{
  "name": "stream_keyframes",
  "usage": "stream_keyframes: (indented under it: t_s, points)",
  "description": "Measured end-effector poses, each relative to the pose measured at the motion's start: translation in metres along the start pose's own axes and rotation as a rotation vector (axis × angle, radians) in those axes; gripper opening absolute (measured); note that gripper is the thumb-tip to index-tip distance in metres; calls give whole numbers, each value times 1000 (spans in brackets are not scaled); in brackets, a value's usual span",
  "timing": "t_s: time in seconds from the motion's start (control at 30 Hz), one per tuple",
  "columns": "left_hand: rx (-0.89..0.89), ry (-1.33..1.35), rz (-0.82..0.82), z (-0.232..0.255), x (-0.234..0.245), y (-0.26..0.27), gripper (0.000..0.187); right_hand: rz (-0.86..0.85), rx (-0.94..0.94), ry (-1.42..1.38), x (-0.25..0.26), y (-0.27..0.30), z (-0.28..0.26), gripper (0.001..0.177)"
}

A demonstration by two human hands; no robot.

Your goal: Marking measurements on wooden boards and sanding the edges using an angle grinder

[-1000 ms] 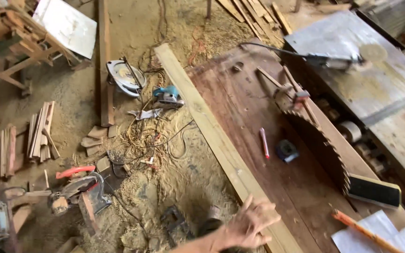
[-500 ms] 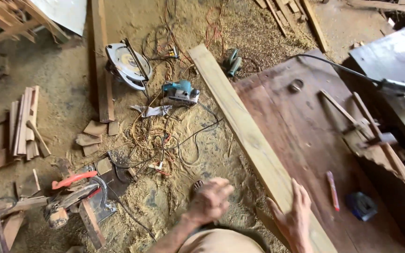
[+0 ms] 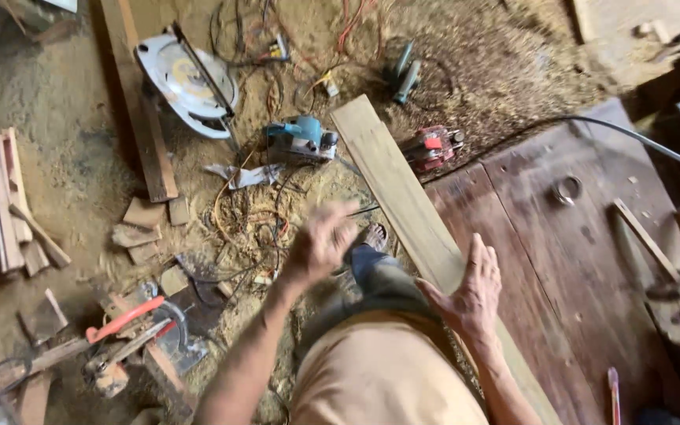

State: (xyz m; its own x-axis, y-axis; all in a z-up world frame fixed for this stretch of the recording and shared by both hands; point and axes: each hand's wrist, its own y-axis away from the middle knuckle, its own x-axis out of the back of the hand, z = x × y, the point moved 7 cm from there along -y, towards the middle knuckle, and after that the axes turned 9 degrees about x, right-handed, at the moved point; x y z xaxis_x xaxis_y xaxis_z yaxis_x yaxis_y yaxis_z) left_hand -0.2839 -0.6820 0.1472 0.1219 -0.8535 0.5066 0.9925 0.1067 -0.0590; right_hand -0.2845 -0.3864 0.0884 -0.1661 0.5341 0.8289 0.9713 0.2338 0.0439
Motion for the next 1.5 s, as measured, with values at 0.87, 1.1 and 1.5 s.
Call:
stream_keyframes:
  t_s: [0.87, 1.1, 1.5]
  points:
    - [788, 746, -1023, -177, -188, -266, 101, -335, -483, 304, -44, -47, 16, 116]
    - [1019, 803, -895, -151, -263, -223, 92, -216, -411, 354, -12, 9, 70, 129]
    - [1143, 653, -791, -163, -333, -178, 69, -111, -494, 285, 6, 71, 132, 125]
